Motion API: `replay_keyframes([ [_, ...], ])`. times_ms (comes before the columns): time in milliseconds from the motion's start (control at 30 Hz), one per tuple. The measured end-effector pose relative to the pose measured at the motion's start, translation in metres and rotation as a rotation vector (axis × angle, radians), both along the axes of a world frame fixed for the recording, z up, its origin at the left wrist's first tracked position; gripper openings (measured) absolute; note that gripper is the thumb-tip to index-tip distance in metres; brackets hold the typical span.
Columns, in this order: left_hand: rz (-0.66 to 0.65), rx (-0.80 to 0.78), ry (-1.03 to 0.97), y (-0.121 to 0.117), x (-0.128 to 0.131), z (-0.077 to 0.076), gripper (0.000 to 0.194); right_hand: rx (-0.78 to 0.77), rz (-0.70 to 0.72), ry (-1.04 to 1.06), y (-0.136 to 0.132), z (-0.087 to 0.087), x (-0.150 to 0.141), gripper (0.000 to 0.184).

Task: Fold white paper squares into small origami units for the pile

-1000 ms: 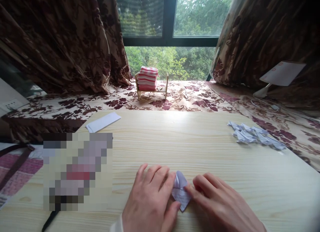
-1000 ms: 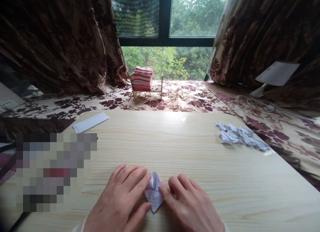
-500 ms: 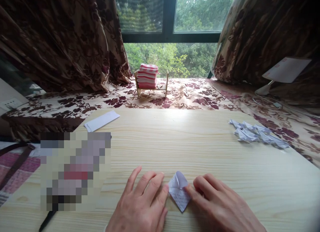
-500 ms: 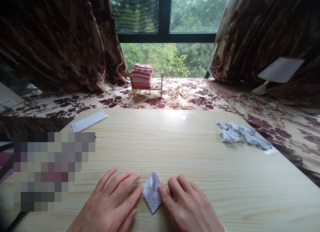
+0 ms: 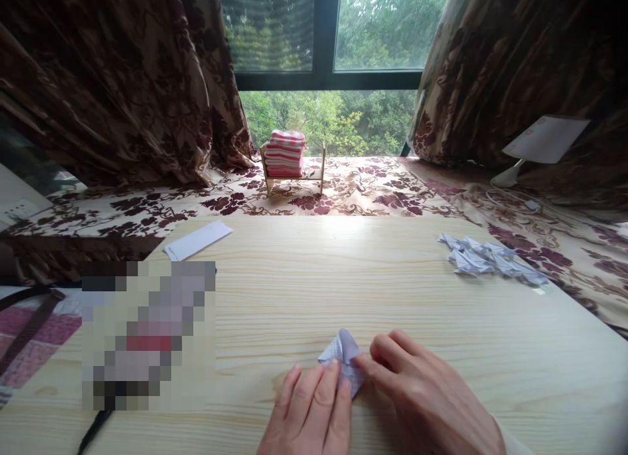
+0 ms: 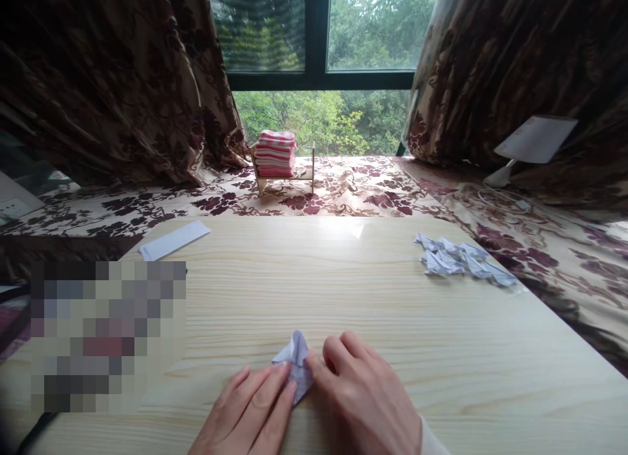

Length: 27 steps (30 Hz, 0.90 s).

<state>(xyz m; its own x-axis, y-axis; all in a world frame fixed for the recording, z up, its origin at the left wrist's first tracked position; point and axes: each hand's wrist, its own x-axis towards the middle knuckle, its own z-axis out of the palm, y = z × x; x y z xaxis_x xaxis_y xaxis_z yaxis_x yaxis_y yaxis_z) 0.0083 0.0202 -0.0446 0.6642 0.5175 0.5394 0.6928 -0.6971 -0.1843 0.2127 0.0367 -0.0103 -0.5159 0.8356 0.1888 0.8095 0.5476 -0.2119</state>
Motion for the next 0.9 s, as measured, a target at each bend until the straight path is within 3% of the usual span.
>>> replay_keyframes([
  [133, -0.029, -0.022, 0.125, 0.009, 0.003, -0.002, 0.049, -0.057, 0.008, 0.039, 0.001, 0.0, 0.001, 0.029],
  [367, 0.059, -0.078, 0.077, 0.009, 0.013, 0.003, 0.055, -0.097, 0.038, 0.081, 0.007, 0.006, 0.004, 0.031],
  [567, 0.047, -0.068, 0.013, 0.01, 0.017, -0.003, 0.051, 0.329, 0.013, 0.035, -0.006, 0.017, 0.0, 0.052],
  [700, 0.105, -0.064, -0.171, 0.009, 0.023, -0.013, 0.05, 0.371, 0.021, 0.008, -0.01, 0.011, -0.011, 0.051],
  [900, 0.109, -0.096, -0.144, 0.008, 0.023, -0.016, 0.051, 0.378, -0.051, -0.047, -0.003, -0.001, -0.017, 0.05],
])
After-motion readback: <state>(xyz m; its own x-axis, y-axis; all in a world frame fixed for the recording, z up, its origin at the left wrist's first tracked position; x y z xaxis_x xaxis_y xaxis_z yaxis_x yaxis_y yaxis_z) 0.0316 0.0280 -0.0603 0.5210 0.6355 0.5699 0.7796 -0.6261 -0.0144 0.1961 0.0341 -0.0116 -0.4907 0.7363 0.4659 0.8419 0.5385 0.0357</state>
